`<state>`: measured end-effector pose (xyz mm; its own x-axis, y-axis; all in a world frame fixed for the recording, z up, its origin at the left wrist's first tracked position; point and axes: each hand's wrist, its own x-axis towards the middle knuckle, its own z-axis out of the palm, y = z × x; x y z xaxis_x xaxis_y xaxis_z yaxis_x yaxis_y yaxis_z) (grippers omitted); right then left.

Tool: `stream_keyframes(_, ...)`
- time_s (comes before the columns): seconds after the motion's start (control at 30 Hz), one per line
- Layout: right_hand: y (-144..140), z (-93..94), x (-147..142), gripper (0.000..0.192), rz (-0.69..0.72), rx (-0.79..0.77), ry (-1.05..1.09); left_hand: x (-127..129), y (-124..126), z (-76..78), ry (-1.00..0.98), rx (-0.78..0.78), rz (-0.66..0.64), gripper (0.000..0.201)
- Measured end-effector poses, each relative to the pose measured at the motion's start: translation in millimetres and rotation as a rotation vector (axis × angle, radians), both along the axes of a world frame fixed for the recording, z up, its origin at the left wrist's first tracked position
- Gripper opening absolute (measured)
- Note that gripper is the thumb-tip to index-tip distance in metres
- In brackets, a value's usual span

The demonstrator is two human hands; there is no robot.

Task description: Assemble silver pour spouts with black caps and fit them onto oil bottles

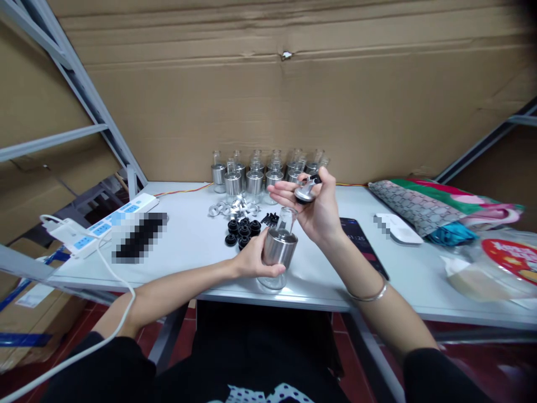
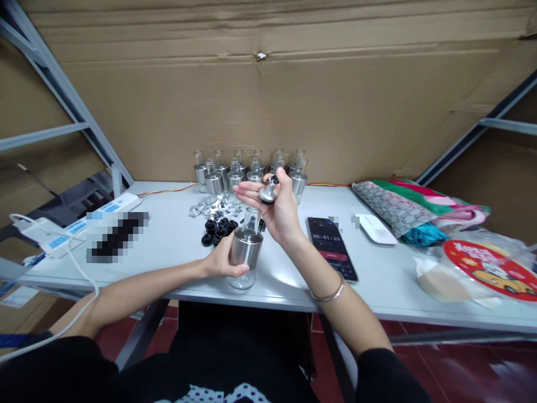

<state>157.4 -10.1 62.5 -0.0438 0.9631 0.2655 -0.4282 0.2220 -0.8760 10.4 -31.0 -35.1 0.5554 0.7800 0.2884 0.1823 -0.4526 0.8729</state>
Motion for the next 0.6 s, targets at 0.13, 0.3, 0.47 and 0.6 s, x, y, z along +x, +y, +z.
stream_keyframes(0.13, -4.6, 0.2, -5.2, 0.048, -0.005, 0.026, -0.040, 0.1, 0.6, -1.6, -0.008, 0.009, -0.006, 0.061)
stream_keyframes(0.3, -8.0, -1.5, -6.7, 0.043, -0.031, 0.089, -0.190, 0.0, -0.4, 0.2, 0.013, 0.012, -0.013, 0.063)
stream_keyframes(0.47, -6.1, -4.3, -3.2, 0.035, 0.018, 0.149, -0.214, 0.1, -0.8, 1.3, 0.021, 0.021, -0.018, 0.061)
stream_keyframes(0.6, -3.6, -7.8, -0.8, 0.043, 0.015, 0.193, -0.265, 0.8, -0.5, 1.1, 0.052, 0.013, -0.001, 0.059)
